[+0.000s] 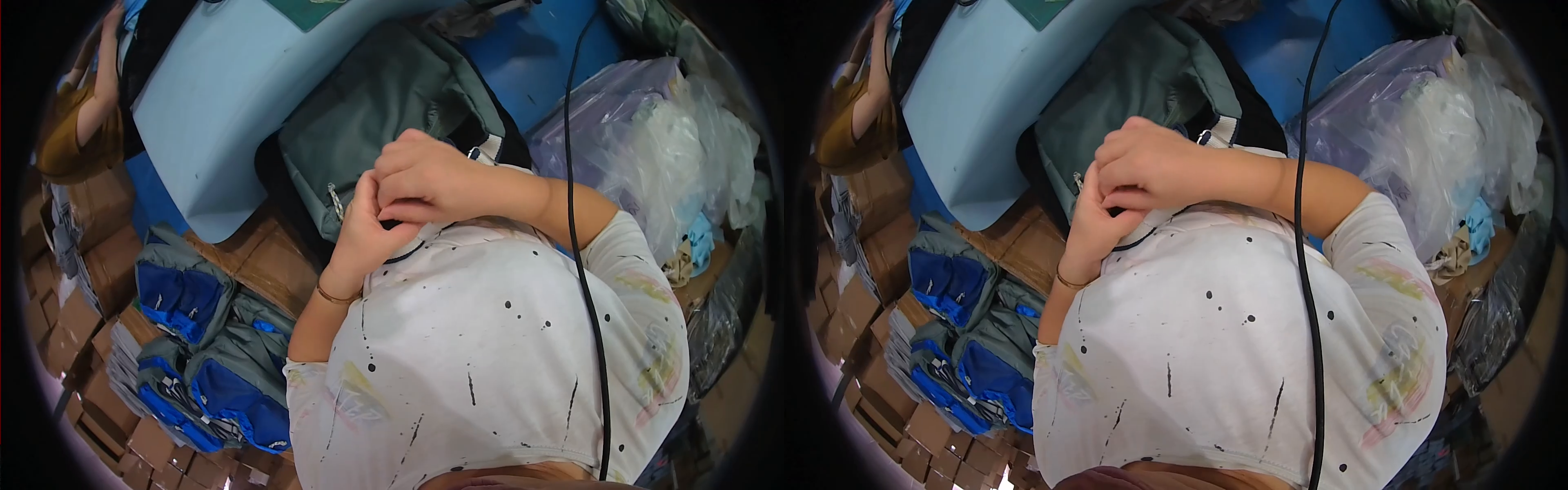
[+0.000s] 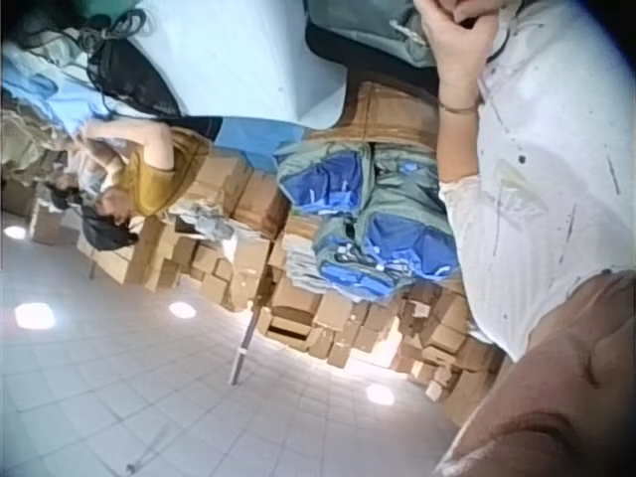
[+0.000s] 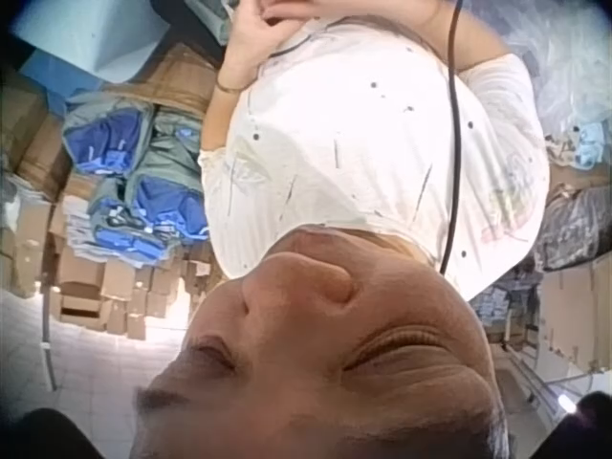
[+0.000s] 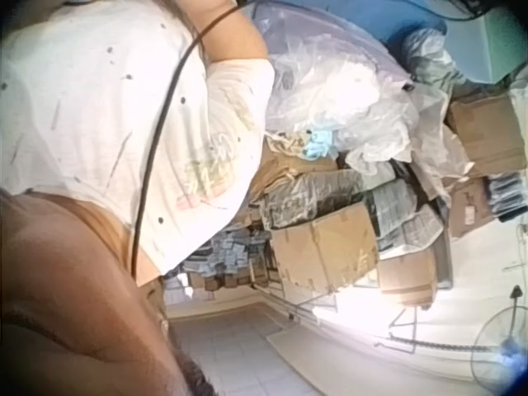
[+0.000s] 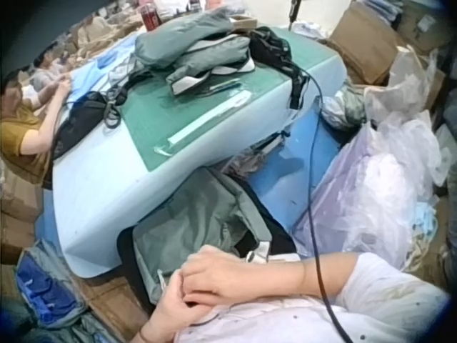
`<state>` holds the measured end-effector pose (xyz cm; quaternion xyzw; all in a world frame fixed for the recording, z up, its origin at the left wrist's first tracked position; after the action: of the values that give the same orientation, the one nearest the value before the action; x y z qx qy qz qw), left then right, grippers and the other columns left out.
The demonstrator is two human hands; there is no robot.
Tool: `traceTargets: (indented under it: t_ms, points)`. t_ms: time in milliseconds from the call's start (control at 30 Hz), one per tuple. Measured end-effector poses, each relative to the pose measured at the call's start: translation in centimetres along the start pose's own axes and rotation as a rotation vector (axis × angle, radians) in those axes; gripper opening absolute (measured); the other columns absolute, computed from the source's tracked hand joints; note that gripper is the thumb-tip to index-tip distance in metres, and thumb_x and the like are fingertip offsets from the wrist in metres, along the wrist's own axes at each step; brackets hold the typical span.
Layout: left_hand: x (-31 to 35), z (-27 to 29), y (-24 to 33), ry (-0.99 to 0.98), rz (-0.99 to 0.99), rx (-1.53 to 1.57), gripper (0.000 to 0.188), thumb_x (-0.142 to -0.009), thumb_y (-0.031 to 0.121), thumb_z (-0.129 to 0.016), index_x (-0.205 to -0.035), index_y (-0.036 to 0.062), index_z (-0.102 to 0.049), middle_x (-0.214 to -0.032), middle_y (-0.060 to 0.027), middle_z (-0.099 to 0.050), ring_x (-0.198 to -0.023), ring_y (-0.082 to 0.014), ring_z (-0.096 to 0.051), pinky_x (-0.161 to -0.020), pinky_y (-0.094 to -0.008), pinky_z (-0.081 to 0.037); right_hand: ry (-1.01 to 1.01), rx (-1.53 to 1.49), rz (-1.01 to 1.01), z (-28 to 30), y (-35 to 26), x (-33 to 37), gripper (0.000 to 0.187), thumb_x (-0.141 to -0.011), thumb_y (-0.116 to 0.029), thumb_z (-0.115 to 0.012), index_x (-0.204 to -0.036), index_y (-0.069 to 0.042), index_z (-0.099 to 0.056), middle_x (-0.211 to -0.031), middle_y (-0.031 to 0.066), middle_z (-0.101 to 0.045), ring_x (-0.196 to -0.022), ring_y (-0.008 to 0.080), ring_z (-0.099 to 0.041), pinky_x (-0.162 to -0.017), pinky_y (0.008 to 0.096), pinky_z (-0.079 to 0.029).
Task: The recorder is assembling and finishing backpacks by attaching straps, buckles, and trimming loose threads in a factory workshop.
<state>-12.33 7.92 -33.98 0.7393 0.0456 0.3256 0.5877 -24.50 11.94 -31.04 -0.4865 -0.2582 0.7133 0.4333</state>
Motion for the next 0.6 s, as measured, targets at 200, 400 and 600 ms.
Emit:
traceTargets:
  t_ms: [200,400,600]
  points:
    - [0.0,0.6,-0.7,-0.144,0.071,0.162,0.054,-0.082,0.001,-0.064,-0.13,-0.0025,-0.04,-0.115,-0.0075,-0.058,-0.107,-0.0127,-0.056,-0.089,-0.0267,-0.046,0.01,-0.155,-0.242,-0.7,2.0,0.7,0.01,-0.084,-0.014,-0.063,-0.079,-0.006,-0.061,-0.078,0.0037,-0.055,-0.074,0.0192,-0.053,-0.07,0.0311,-0.04]
    - [0.8,2.4,-0.7,-0.117,0.006,-0.116,0.027,-0.088,0.002,-0.058,-0.114,-0.0035,-0.058,-0.101,-0.0071,-0.065,-0.092,-0.0125,-0.059,-0.081,-0.0267,-0.048,0.1,-0.415,-0.601,-1.3,4.2,2.2,0.019,-0.094,-0.021,-0.057,-0.087,-0.004,-0.056,-0.073,-0.0003,-0.052,-0.066,0.0075,-0.044,-0.06,0.0236,-0.039]
    - [0.7,1.7,1.5,0.004,-0.191,-0.482,0.014,-0.085,0.003,-0.06,-0.098,-0.0035,-0.063,-0.092,-0.0133,-0.065,-0.081,-0.0214,-0.062,-0.073,-0.0274,-0.048,0.041,-0.541,-0.66,-1.5,4.4,2.2,0.019,-0.093,-0.021,-0.06,-0.083,-0.005,-0.056,-0.067,-0.0034,-0.049,-0.063,0.0041,-0.041,-0.055,0.0218,-0.035]
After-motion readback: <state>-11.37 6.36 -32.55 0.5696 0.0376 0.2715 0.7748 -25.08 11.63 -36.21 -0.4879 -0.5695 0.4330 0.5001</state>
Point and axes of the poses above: each hand's wrist, its own x-axis away from the middle knuckle, its own z-axis out of the back of the hand, y = z × x, the point moved 5 cm from there along -x, towards the middle knuckle
